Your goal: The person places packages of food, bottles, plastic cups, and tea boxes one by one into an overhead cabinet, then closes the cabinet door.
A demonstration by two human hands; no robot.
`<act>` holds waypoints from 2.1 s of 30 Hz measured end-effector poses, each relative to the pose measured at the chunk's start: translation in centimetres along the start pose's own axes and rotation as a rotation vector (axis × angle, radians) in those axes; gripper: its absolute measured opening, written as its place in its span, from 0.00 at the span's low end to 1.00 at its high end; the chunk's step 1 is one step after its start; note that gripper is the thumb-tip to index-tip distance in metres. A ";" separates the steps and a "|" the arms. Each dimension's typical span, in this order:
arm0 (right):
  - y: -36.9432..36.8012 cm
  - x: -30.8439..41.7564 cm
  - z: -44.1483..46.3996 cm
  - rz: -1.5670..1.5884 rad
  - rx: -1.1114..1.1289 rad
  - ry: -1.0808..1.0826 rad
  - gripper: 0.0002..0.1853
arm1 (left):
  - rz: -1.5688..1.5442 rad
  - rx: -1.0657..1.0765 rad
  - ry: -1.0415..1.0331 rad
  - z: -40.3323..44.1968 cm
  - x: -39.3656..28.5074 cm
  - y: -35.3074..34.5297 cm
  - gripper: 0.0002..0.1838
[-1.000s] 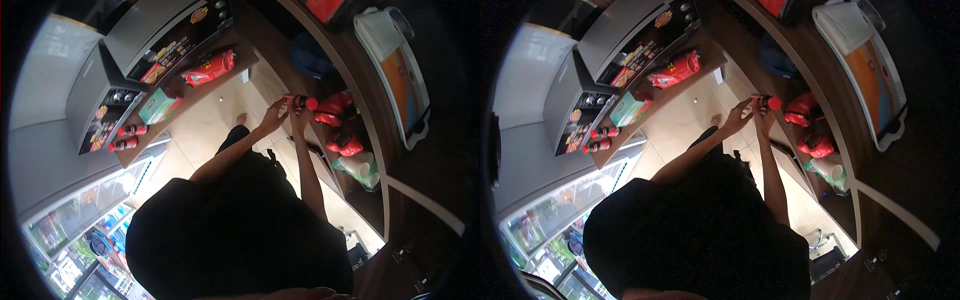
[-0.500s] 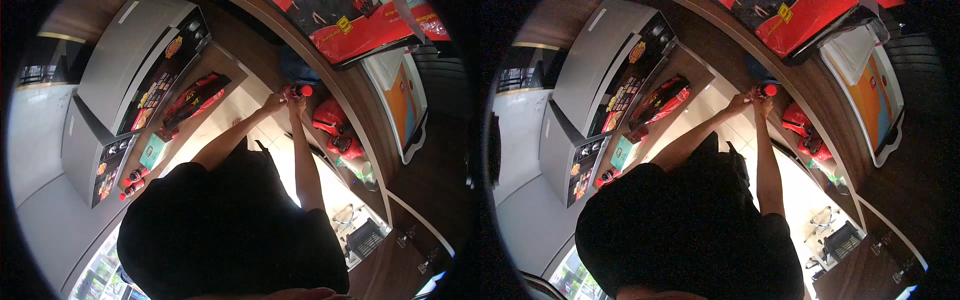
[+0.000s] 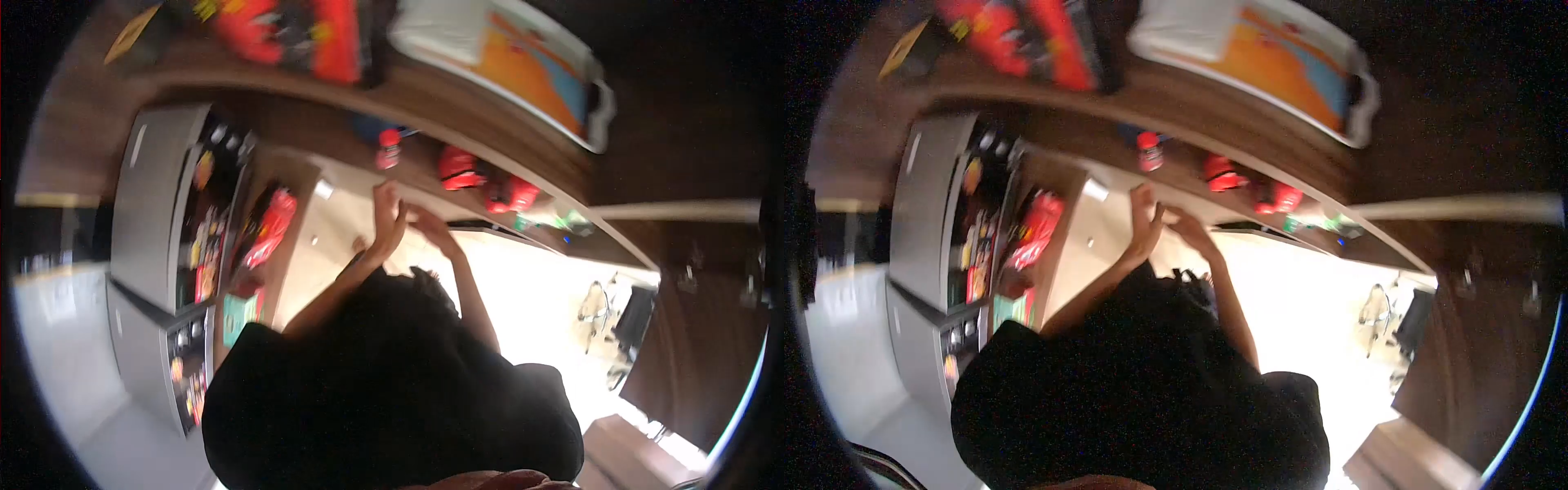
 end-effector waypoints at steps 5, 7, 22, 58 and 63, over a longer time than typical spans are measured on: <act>-1.2 11.0 -17.1 -0.253 0.205 0.017 0.26 | 0.071 0.248 -0.285 -6.1 -12.6 -10.8 0.16; 0.2 15.5 -23.7 -0.365 0.170 0.016 0.26 | 0.000 0.332 -0.437 -7.8 -18.1 -16.1 0.16; 26.1 35.4 -35.0 -0.267 -0.534 0.606 0.22 | 0.005 0.086 -0.399 7.4 -36.6 -35.9 0.35; 29.5 37.7 -35.4 -0.888 -0.866 0.574 0.35 | 0.303 -0.040 -0.439 12.5 -33.5 -35.6 0.37; 24.5 36.8 -38.9 -0.723 -0.711 0.804 0.23 | -0.001 0.349 -0.256 6.8 -35.5 -36.6 0.33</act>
Point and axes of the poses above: each hand's wrist, its own z-axis towards the middle knuckle, its own y-axis out of the back of the hand, x = y × z, the point moved 10 cm from there along z, towards the middle knuckle, and after that the axes turned 14 degrees about x, right-handed, at the moved point
